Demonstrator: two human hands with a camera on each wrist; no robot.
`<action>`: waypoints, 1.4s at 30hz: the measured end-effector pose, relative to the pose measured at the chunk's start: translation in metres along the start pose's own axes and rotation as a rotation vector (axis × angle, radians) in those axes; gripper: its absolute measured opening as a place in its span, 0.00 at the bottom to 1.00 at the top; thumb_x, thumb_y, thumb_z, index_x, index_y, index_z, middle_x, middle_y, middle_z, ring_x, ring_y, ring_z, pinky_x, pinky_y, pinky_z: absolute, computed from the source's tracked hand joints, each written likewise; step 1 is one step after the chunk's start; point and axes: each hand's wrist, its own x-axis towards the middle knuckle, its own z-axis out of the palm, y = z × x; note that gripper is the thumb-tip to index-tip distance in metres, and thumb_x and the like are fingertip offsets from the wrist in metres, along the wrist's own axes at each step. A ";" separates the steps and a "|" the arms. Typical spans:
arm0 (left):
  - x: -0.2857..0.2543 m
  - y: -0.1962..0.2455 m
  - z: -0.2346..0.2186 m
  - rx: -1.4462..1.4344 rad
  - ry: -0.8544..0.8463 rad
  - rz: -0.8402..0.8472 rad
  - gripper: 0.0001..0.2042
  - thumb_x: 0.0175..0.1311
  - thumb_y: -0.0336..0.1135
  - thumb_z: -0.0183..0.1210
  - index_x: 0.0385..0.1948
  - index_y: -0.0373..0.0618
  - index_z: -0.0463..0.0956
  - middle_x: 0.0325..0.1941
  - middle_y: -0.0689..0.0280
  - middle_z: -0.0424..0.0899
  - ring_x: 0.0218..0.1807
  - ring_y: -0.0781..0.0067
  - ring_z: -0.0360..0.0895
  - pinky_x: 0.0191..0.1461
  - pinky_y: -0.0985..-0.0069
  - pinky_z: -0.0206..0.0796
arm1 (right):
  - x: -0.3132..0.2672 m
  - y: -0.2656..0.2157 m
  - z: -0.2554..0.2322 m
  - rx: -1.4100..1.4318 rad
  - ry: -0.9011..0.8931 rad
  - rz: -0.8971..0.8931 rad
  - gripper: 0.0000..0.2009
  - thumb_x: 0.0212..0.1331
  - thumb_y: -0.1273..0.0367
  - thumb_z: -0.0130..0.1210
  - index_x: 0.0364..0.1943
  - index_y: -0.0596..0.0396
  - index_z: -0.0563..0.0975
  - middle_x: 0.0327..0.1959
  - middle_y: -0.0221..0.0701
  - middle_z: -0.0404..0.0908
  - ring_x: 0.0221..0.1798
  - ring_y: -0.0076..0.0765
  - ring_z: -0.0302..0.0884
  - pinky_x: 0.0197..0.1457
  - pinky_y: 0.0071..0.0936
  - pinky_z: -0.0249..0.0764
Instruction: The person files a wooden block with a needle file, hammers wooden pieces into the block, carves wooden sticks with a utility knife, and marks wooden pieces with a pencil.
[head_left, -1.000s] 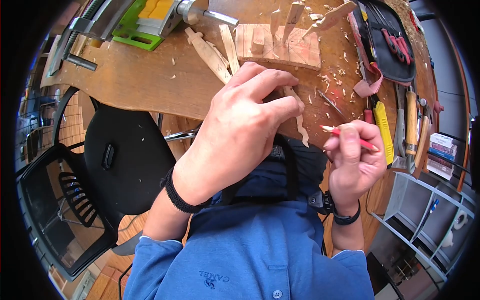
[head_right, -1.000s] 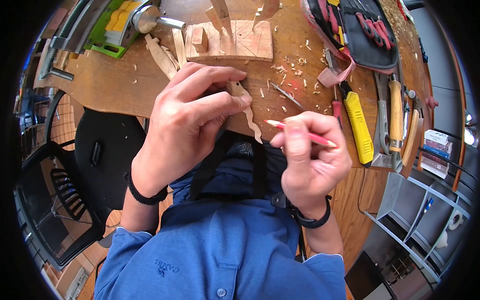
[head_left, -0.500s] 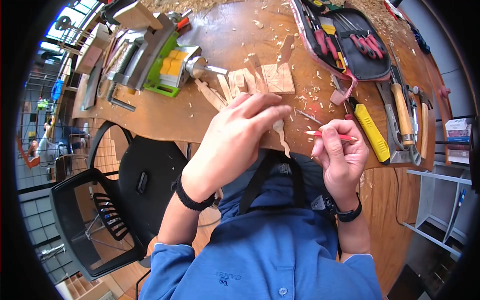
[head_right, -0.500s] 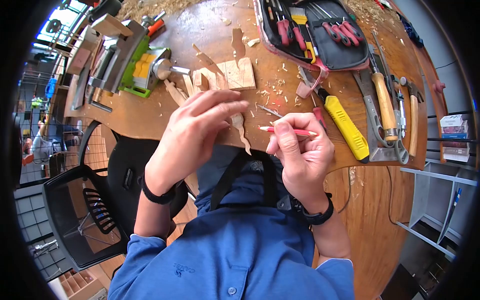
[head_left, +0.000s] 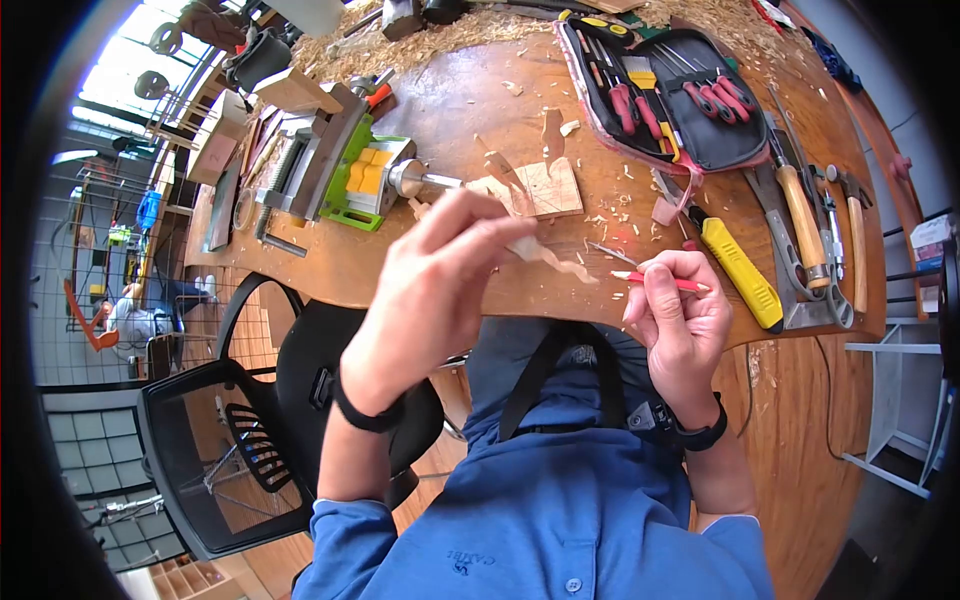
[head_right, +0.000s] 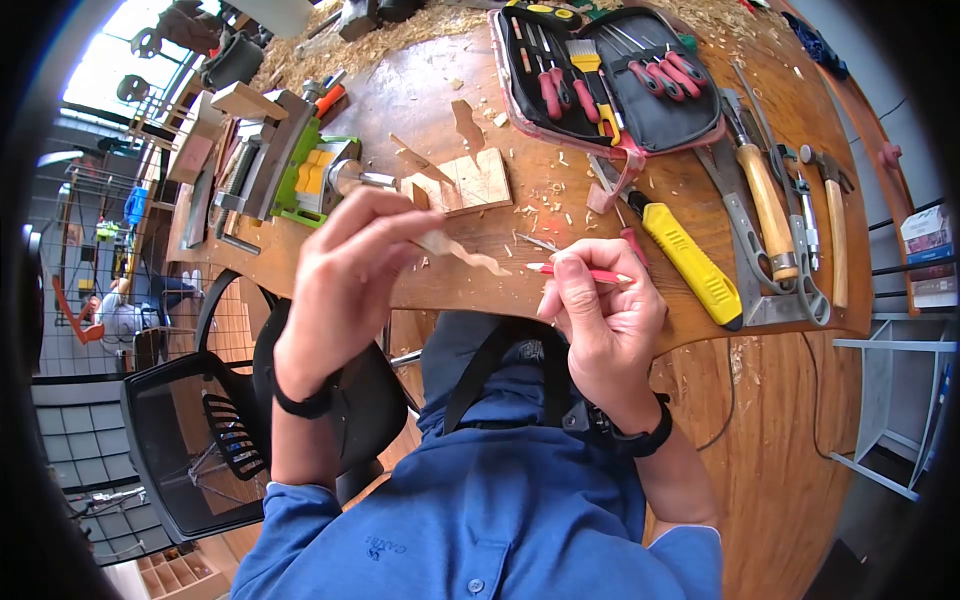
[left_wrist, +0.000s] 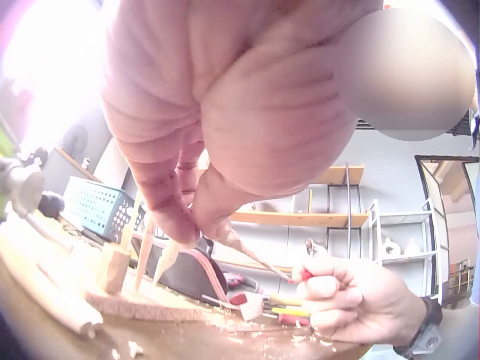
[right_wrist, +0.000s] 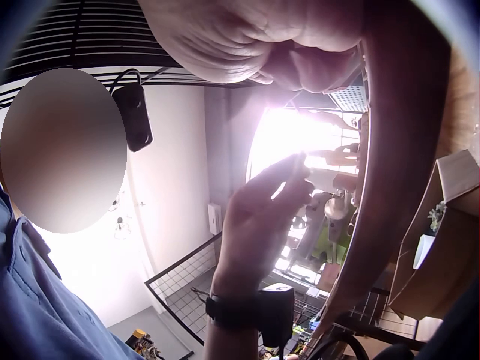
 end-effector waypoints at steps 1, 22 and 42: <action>0.004 0.003 -0.008 -0.020 0.018 -0.005 0.16 0.64 0.16 0.66 0.52 0.41 0.89 0.46 0.59 0.85 0.47 0.59 0.85 0.49 0.66 0.77 | 0.000 0.000 0.001 0.002 0.002 -0.002 0.06 0.82 0.69 0.59 0.47 0.56 0.78 0.26 0.26 0.83 0.23 0.09 0.68 0.26 0.13 0.60; 0.028 -0.005 -0.035 0.004 0.009 0.083 0.16 0.65 0.15 0.66 0.53 0.39 0.90 0.48 0.61 0.86 0.49 0.65 0.84 0.53 0.71 0.76 | 0.002 0.001 -0.001 -0.052 -0.069 -0.009 0.06 0.82 0.69 0.58 0.47 0.57 0.77 0.28 0.28 0.85 0.24 0.10 0.70 0.27 0.13 0.64; 0.035 -0.005 -0.035 0.080 0.034 0.126 0.16 0.63 0.13 0.66 0.50 0.39 0.91 0.47 0.60 0.87 0.47 0.66 0.86 0.51 0.72 0.78 | 0.001 0.002 -0.001 -0.033 -0.069 -0.013 0.05 0.81 0.70 0.59 0.48 0.57 0.78 0.29 0.28 0.85 0.26 0.10 0.72 0.27 0.12 0.63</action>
